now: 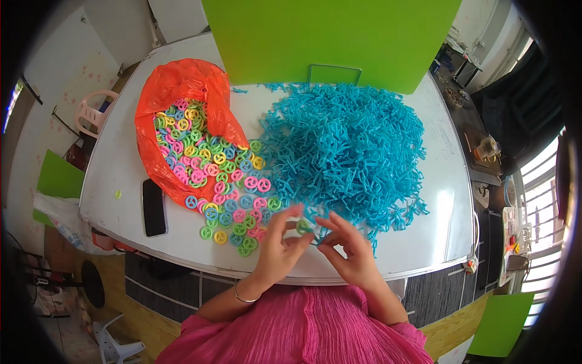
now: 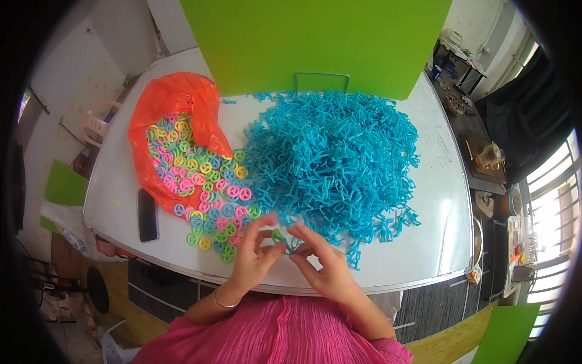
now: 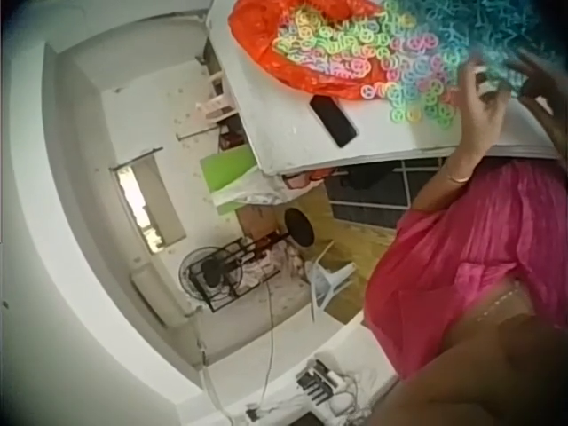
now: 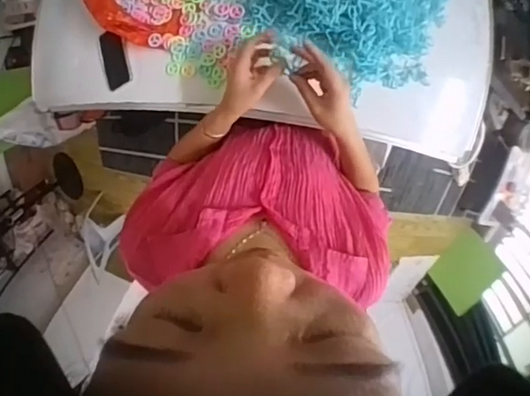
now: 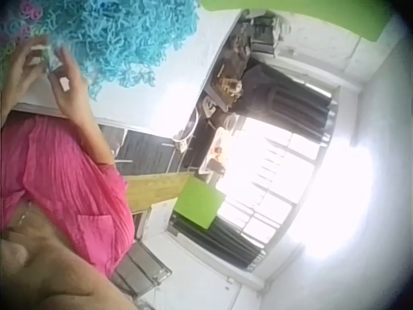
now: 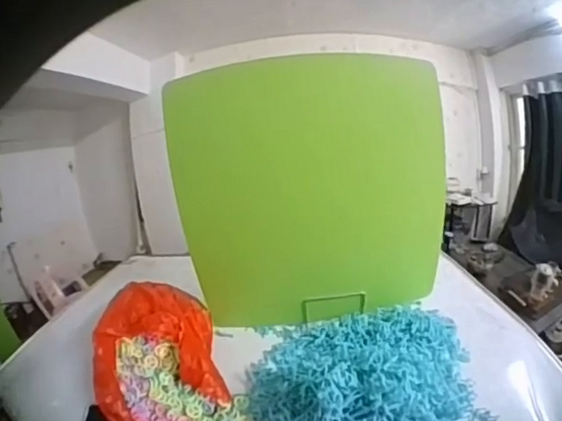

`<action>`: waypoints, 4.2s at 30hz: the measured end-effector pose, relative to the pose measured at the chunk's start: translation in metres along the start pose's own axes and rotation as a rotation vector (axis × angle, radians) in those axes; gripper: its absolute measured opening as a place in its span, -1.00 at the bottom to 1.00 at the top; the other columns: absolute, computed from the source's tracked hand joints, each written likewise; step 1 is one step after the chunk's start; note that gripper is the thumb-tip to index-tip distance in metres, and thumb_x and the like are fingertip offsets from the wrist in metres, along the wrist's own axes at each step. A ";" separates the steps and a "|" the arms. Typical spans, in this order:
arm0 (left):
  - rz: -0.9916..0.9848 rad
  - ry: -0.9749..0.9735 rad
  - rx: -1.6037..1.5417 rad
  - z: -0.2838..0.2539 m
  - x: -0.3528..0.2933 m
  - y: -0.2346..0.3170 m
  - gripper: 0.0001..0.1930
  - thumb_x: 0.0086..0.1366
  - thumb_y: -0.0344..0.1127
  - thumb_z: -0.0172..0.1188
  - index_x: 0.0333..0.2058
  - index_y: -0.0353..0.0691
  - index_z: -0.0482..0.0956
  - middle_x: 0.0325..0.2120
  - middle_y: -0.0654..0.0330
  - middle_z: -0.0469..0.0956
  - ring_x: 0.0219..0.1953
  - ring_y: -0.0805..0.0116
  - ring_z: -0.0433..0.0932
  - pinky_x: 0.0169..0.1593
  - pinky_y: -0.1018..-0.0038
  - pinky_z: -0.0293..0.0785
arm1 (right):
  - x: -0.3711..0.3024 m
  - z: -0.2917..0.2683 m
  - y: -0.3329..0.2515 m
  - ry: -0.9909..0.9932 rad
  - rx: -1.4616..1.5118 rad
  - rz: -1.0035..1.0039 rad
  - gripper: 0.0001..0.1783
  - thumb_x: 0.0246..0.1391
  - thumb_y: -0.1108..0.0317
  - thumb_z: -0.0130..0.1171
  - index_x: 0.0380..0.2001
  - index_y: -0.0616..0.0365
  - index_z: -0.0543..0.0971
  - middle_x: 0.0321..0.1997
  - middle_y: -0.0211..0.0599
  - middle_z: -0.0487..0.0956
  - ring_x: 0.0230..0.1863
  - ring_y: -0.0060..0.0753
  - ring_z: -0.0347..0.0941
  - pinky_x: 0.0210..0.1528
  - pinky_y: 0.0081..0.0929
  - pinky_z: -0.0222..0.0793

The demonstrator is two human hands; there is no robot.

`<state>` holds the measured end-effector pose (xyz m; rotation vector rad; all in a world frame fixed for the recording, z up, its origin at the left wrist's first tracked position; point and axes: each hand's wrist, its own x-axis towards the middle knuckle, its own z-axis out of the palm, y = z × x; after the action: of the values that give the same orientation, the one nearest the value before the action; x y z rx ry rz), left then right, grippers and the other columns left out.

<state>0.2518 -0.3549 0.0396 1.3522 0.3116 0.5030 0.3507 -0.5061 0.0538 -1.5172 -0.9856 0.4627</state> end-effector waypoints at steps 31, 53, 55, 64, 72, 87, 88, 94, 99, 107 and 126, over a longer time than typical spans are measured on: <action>0.401 0.341 1.003 -0.039 0.040 0.018 -0.89 0.17 -0.35 0.24 -0.31 -0.18 0.61 -0.51 0.17 0.58 -0.53 0.27 0.52 -0.46 0.41 0.40 | 0.014 -0.013 -0.004 0.179 0.651 0.614 -0.72 0.18 0.36 -0.05 -0.20 0.29 0.57 -0.35 -0.31 0.52 -0.55 -0.66 0.27 -0.58 -0.68 0.11; 0.174 -0.111 0.159 -0.003 0.009 -0.007 -0.87 0.31 -0.46 0.10 -0.19 -0.29 0.56 -0.34 0.21 0.60 -0.40 0.53 0.56 -0.35 0.65 0.47 | 0.017 -0.009 0.002 -0.035 0.856 0.600 -0.61 0.16 0.19 0.13 -0.01 0.11 0.38 -0.54 -0.49 0.47 -0.66 -0.78 0.18 -0.66 -0.74 -0.03; 0.213 -0.123 0.150 -0.003 0.008 -0.007 -0.87 0.31 -0.45 0.10 -0.19 -0.30 0.55 -0.33 0.20 0.61 -0.40 0.52 0.56 -0.33 0.64 0.48 | 0.015 -0.006 0.007 0.024 0.909 0.585 -0.60 0.16 0.20 0.14 -0.01 0.13 0.38 -0.56 -0.48 0.45 -0.66 -0.75 0.21 -0.67 -0.72 0.00; 0.126 -0.082 0.014 -0.002 0.008 -0.007 -0.87 0.32 -0.45 0.09 -0.19 -0.34 0.51 -0.35 0.16 0.60 -0.35 0.47 0.59 -0.30 0.57 0.53 | 0.019 -0.004 -0.005 0.018 0.959 0.537 -0.60 0.15 0.24 0.14 -0.01 0.20 0.36 -0.62 -0.45 0.40 -0.67 -0.63 0.29 -0.73 -0.71 0.03; 0.170 -0.086 -0.001 0.002 0.001 -0.006 -0.89 0.31 -0.42 0.11 -0.27 -0.35 0.52 -0.38 0.14 0.60 -0.40 0.48 0.58 -0.32 0.58 0.52 | 0.016 0.005 0.000 -0.086 1.041 0.476 -0.56 0.18 0.24 0.13 0.08 0.11 0.33 -0.41 -0.43 0.52 -0.54 -0.71 0.32 -0.57 -0.74 0.16; 0.046 -0.110 -0.096 -0.009 0.006 -0.007 -0.86 0.29 -0.46 0.13 -0.21 -0.37 0.56 -0.40 0.17 0.63 -0.39 0.49 0.59 -0.28 0.61 0.54 | 0.025 -0.004 -0.029 -0.119 0.368 0.426 -0.47 0.19 0.32 0.12 0.16 0.14 0.21 -0.51 -0.47 0.48 -0.44 -0.70 0.38 -0.38 -0.69 0.30; 0.046 -0.111 -0.097 -0.009 0.005 -0.008 -0.86 0.29 -0.46 0.13 -0.21 -0.37 0.56 -0.40 0.17 0.63 -0.39 0.49 0.59 -0.28 0.61 0.54 | 0.025 -0.005 -0.027 -0.137 0.374 0.438 -0.46 0.18 0.34 0.13 0.17 0.14 0.19 -0.51 -0.42 0.49 -0.46 -0.67 0.40 -0.39 -0.67 0.33; 0.059 -0.116 -0.065 -0.006 0.003 -0.009 -0.91 0.30 -0.48 0.10 -0.26 -0.35 0.54 -0.36 0.12 0.62 -0.37 0.42 0.62 -0.28 0.53 0.58 | 0.026 -0.004 -0.038 0.021 0.447 0.502 -0.50 0.18 0.36 0.13 0.14 0.10 0.22 -0.51 -0.41 0.49 -0.56 -0.70 0.35 -0.51 -0.72 0.24; 0.236 -0.115 0.010 -0.010 0.007 -0.010 -0.82 0.31 -0.49 0.09 -0.14 -0.35 0.54 -0.33 0.12 0.63 -0.31 0.40 0.63 -0.22 0.55 0.58 | 0.024 0.001 -0.032 0.051 0.481 0.467 -0.53 0.18 0.33 0.14 0.11 0.09 0.26 -0.50 -0.43 0.49 -0.57 -0.71 0.33 -0.52 -0.73 0.23; 0.051 -0.173 -0.166 -0.004 0.010 0.006 -0.58 0.43 -0.16 -0.11 0.06 -0.41 0.38 -0.12 -0.02 0.55 -0.05 0.25 0.54 0.02 0.34 0.48 | 0.020 -0.001 -0.025 -0.012 -0.192 0.114 -0.37 0.01 0.35 0.32 0.14 0.14 0.30 -0.38 -0.26 0.60 -0.42 -0.56 0.52 -0.38 -0.63 0.40; 0.199 0.061 0.947 -0.076 0.036 0.031 -0.70 0.00 -0.35 0.34 -0.22 -0.18 0.61 -0.37 0.18 0.54 -0.27 0.28 0.48 -0.21 0.42 0.39 | -0.095 -0.114 -0.073 -0.581 -0.716 0.562 -0.64 -0.05 0.30 0.32 -0.11 0.04 0.62 -0.30 -0.25 0.64 -0.56 -0.29 0.53 -0.42 -0.47 0.44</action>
<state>0.2405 -0.2679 0.0575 2.3048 0.4998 0.5883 0.3617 -0.6553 0.1243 -2.4041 -1.2342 1.0718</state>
